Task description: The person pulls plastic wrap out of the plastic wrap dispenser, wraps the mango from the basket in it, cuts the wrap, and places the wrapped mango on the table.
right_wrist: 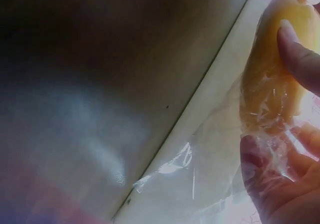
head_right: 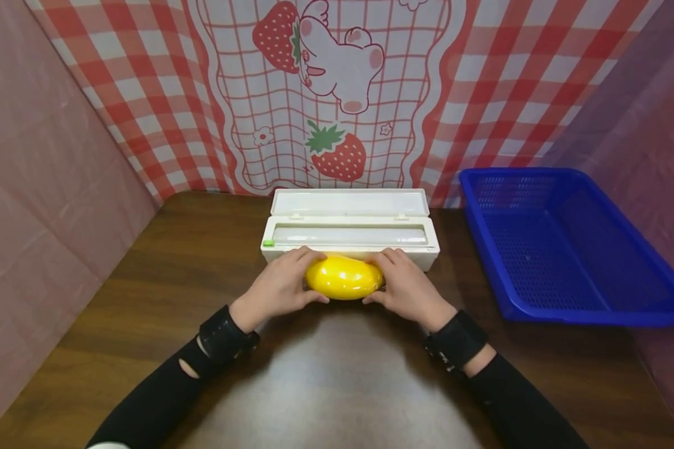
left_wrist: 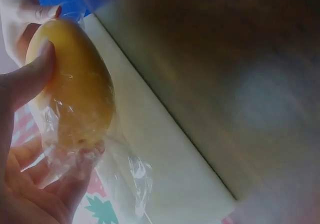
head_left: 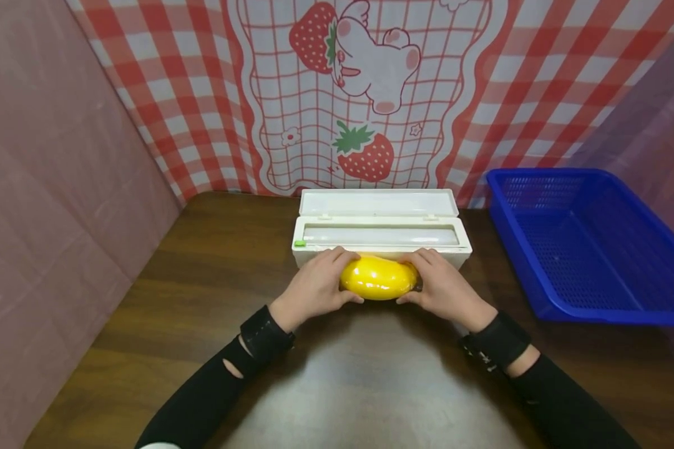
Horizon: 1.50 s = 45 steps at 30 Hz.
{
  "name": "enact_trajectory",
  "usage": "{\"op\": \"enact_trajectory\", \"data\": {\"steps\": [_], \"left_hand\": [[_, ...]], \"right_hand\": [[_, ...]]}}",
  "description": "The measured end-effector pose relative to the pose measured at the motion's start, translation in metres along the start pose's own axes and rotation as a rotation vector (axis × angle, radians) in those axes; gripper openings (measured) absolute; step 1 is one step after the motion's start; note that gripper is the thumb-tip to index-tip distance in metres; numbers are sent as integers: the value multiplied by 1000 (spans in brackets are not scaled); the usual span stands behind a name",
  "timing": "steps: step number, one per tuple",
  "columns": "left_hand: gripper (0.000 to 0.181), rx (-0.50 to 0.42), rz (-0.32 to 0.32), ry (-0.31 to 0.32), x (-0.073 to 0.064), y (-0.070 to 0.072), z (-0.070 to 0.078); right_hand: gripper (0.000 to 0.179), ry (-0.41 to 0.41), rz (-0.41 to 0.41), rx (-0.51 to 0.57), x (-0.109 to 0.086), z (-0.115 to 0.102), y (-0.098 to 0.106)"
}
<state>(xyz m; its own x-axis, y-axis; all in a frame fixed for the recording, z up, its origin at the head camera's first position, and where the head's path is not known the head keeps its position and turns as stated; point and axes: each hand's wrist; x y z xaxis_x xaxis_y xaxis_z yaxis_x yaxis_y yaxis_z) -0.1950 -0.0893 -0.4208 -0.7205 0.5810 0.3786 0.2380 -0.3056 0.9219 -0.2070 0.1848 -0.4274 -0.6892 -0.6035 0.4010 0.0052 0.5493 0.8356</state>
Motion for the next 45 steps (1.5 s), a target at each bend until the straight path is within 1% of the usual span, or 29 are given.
{"op": "enact_trajectory", "data": {"steps": [3, 8, 12, 17, 22, 25, 30, 35, 40, 45], "left_hand": [[69, -6, -6, 17, 1, 1, 0], [72, -43, -14, 78, 1, 1, 0], [74, -69, -10, 100, -1, -1, 1], [72, -89, 6, 120, -2, -3, 1], [70, -71, -6, 138, -3, -5, 1], [67, -61, -24, 138, -1, -4, 0], [62, -106, -79, 165, 4, 1, -2], [60, -144, -134, 207, 7, 4, -3], [59, -193, -157, 262, 10, 2, -4], [62, -219, -180, 301, 9, 0, -3]], "right_hand": [[70, -6, -22, 6, 1, 1, 2], [70, -6, -49, 72, 4, 3, 6], [67, 0, -65, 108, 6, 4, 7], [64, 7, -66, 98, 6, 6, 7], [62, -2, -122, 71, 6, 9, 6], [60, -34, -148, 82, 6, 9, 7], [56, -98, -177, 126, 5, 11, 7], [53, -113, -194, 137, 5, 12, 6], [49, -120, -203, 154, 5, 13, 6], [46, -150, -243, 189, 6, 11, 7]]}}
Point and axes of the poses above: each hand's wrist, its own x-axis towards the middle knuckle, its own y-axis out of the back of the hand, z = x × y, and after that the axes turned 8 degrees about x, right-handed
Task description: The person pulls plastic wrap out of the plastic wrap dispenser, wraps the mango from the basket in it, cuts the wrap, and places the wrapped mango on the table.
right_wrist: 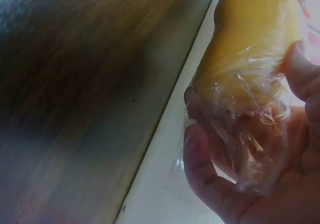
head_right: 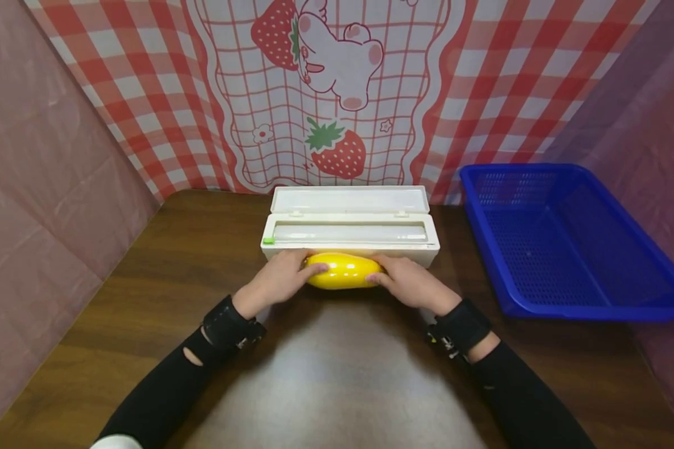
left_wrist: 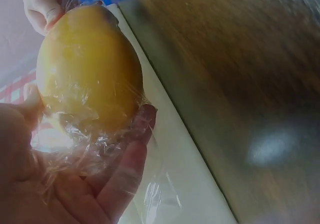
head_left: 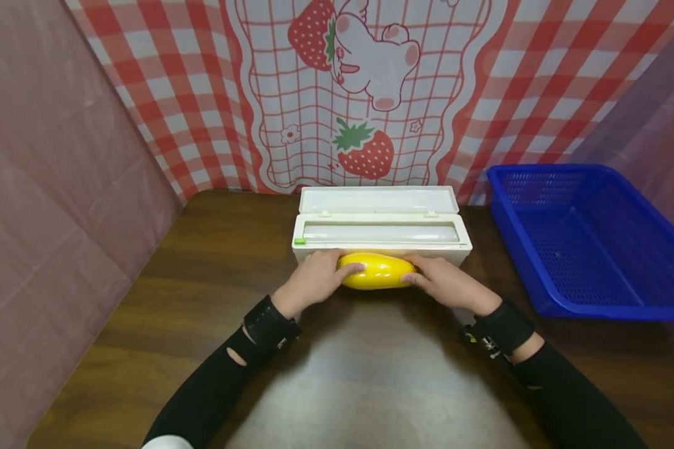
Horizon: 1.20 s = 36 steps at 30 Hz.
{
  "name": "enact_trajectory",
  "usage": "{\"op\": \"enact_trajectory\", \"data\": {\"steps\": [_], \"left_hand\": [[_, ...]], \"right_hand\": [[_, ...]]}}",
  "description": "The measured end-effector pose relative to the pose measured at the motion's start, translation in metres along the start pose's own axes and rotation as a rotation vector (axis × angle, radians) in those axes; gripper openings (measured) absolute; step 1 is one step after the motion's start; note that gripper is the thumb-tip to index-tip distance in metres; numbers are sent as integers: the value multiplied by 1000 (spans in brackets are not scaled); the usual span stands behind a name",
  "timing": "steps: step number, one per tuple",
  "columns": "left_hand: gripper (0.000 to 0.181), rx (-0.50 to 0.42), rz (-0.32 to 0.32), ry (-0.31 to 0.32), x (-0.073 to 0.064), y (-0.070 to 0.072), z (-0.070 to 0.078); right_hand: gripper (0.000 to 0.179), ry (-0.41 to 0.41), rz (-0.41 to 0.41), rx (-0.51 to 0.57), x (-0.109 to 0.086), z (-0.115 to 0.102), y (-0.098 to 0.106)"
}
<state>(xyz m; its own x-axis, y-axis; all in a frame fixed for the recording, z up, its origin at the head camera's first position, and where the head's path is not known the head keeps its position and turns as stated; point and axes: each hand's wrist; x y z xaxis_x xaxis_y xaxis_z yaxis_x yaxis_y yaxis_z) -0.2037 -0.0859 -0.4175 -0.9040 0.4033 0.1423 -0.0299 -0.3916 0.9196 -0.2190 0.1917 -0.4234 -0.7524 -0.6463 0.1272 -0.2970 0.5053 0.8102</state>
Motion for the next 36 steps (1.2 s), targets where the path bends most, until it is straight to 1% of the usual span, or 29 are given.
{"op": "enact_trajectory", "data": {"steps": [7, 10, 13, 17, 24, 26, 30, 36], "left_hand": [[69, 15, 4, 11, 2, -3, 0], [66, 39, 0, 29, 3, -4, 1], [61, 55, -6, 61, 4, -5, 1], [56, 69, -3, 76, 5, -7, 1], [60, 91, -8, 101, 6, -9, 2], [62, 85, -13, 112, 6, -10, 2], [65, 65, -30, 142, 7, -12, 1], [71, 4, -74, 188, 8, -13, 1]], "right_hand": [[39, -41, -7, 18, 2, 0, 0], [37, -64, -9, 34, 3, -1, 0], [38, -89, -16, 63, 4, -2, 0], [41, -120, -30, 105, 6, -3, 0], [40, -121, -22, 115, 8, -4, -1], [41, -132, -22, 121, 8, -4, -1], [45, -183, -46, 160, 7, -6, -1], [51, -260, -69, 212, 7, -7, -2]]}}
Point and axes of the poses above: each hand's wrist, its own x-axis towards the middle knuckle, its own y-axis out of the back of the hand, z = x × y, and after that the axes turned 8 degrees about x, right-handed
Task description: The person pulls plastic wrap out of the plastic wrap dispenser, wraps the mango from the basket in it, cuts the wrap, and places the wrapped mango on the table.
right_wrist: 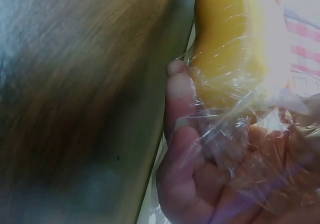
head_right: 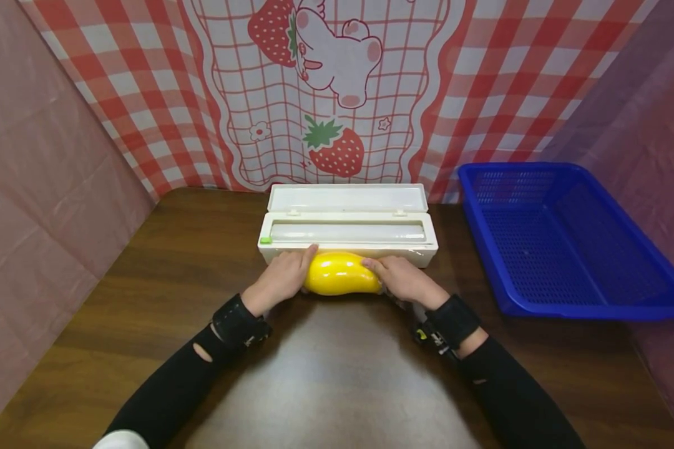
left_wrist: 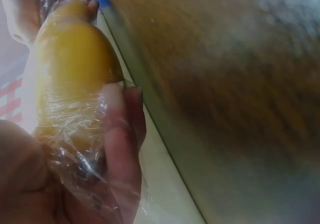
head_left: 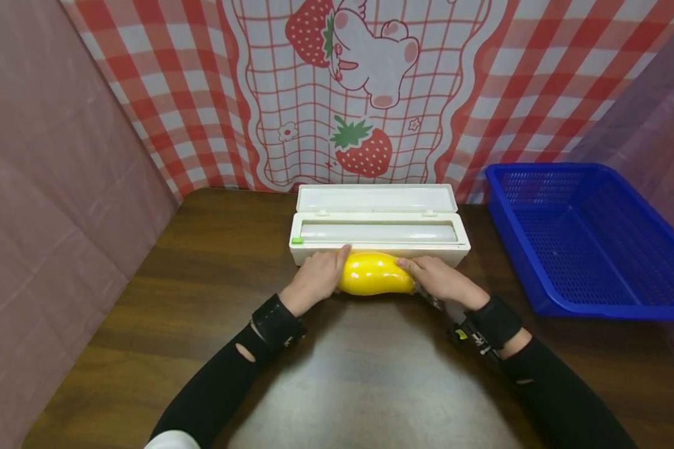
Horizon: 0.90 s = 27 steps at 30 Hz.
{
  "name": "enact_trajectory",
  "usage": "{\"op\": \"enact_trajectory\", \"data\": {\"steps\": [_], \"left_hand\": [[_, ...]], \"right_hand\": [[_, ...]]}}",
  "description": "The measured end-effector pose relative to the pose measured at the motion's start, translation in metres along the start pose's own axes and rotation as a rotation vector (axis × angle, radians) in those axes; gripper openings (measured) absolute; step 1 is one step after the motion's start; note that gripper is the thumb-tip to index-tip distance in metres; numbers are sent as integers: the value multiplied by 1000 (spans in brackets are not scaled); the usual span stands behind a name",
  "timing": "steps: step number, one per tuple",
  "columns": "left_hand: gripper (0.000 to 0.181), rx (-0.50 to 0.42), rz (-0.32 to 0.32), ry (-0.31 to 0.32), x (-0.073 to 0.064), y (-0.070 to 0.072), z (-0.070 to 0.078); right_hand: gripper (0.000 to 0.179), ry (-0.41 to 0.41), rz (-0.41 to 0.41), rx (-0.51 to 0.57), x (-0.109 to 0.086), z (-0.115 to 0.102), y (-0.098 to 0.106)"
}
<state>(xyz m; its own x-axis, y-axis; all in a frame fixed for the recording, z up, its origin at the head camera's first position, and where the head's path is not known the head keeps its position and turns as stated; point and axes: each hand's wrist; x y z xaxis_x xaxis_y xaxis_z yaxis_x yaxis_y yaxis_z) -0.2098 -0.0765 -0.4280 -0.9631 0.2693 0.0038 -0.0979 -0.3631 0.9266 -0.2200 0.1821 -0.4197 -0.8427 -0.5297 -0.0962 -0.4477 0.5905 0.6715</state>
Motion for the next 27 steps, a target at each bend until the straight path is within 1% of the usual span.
{"op": "enact_trajectory", "data": {"steps": [3, 7, 10, 16, 19, 21, 24, 27], "left_hand": [[72, -24, -13, 15, 3, 0, -1], [72, -124, -61, 59, 7, 2, -4], [73, -182, -98, 97, 5, 4, -6], [75, -145, -117, 118, 0, 11, -4], [76, -119, -97, 112, -1, 15, -1], [77, -89, -64, 101, -2, 16, 1], [79, -12, -2, 96, -4, 18, 3], [81, 76, 59, 95, -6, 20, 5]], "right_hand": [[53, -29, -15, 44, 0, 0, 0], [56, -53, -46, 95, 1, 1, 3], [58, -74, -70, 131, 0, 1, 3], [57, -84, -105, 213, -1, 4, 3], [55, -75, -106, 234, -2, 6, 3], [53, -59, -105, 244, -3, 8, 3], [48, -26, -114, 255, -4, 9, 3], [46, 8, -119, 239, -6, 10, 2]]}}
Point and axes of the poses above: each hand's wrist, its own x-axis towards the middle knuckle, its own y-axis out of the back of the hand, z = x × y, and after that the axes turned 8 degrees about x, right-handed
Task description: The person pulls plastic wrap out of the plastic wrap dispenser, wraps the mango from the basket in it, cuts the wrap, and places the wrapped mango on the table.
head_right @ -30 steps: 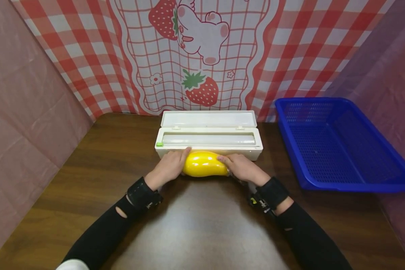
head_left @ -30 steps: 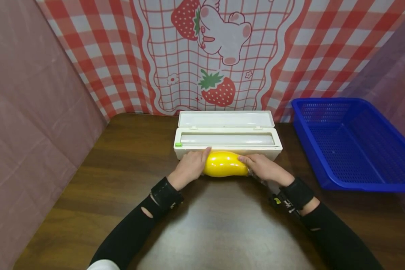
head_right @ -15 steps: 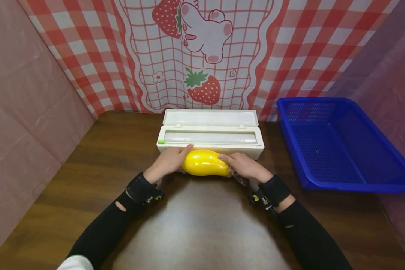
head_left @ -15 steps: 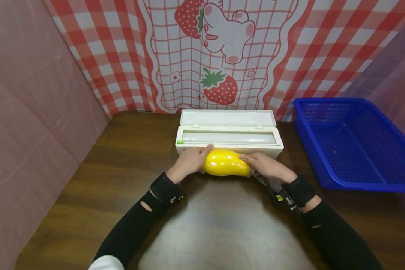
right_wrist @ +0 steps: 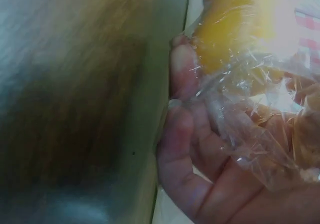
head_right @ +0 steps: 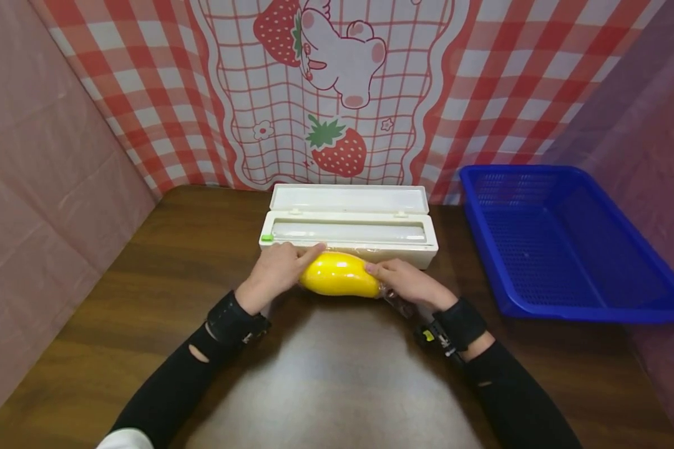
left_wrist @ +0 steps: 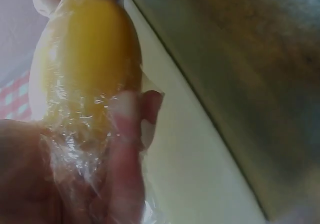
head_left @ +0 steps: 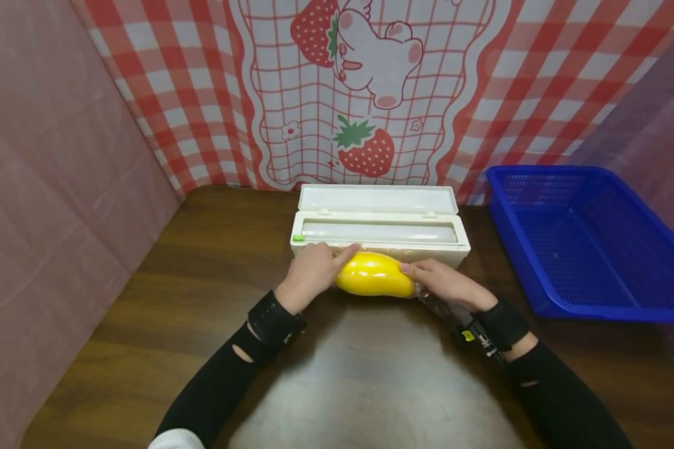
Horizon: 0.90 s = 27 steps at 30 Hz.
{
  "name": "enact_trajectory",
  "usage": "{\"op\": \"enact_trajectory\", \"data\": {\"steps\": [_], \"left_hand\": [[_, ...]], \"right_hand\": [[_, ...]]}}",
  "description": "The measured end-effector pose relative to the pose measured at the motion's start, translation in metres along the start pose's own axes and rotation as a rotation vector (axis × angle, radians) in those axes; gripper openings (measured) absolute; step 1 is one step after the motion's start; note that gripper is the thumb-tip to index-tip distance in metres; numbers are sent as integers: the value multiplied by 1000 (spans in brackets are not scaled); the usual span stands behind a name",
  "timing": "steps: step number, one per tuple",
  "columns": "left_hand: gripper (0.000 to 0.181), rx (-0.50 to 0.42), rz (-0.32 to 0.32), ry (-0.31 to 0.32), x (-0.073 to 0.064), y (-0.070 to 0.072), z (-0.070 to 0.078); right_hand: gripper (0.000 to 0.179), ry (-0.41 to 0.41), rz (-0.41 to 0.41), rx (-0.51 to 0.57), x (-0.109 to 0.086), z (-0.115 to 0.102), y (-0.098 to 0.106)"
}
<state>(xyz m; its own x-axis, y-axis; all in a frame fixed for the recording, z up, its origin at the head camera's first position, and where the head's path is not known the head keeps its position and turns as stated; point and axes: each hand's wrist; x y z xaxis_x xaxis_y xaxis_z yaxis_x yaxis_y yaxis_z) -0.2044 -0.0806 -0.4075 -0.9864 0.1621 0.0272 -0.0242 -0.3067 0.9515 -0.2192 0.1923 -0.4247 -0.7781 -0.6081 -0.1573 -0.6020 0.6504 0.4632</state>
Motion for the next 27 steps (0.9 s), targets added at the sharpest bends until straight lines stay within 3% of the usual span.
{"op": "enact_trajectory", "data": {"steps": [5, 10, 16, 18, 21, 24, 27], "left_hand": [[80, 82, 60, 8, -4, 6, 4], [78, 125, 68, 24, -7, 10, 9], [76, 196, 94, -5, -11, 15, 11], [73, 235, 151, -34, -13, 16, 8], [61, 254, 283, -97, -14, 17, 1], [45, 227, 384, -226, -14, 14, -6], [46, 172, 350, -426, -14, 10, -6]], "right_hand": [[43, 24, -7, -36, -3, 0, -1], [41, 21, -11, -57, -7, 1, -1], [36, 27, -21, -77, -8, 4, -1], [35, 37, -6, -103, -7, 5, -1], [37, 39, 28, -133, -6, 7, 0], [41, 20, 57, -131, -6, 9, 1], [45, -10, 59, -67, -6, 11, 2]]}}
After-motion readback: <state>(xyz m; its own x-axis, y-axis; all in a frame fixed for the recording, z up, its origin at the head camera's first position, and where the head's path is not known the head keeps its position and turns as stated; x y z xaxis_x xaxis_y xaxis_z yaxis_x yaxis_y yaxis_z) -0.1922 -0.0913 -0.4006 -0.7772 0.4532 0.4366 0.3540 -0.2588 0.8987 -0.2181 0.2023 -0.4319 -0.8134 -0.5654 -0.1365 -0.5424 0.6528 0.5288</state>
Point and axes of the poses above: each hand's wrist, its own x-axis towards the middle knuckle, its own y-axis out of the back of the hand, z = x × y, and after that the axes turned 8 degrees about x, right-handed
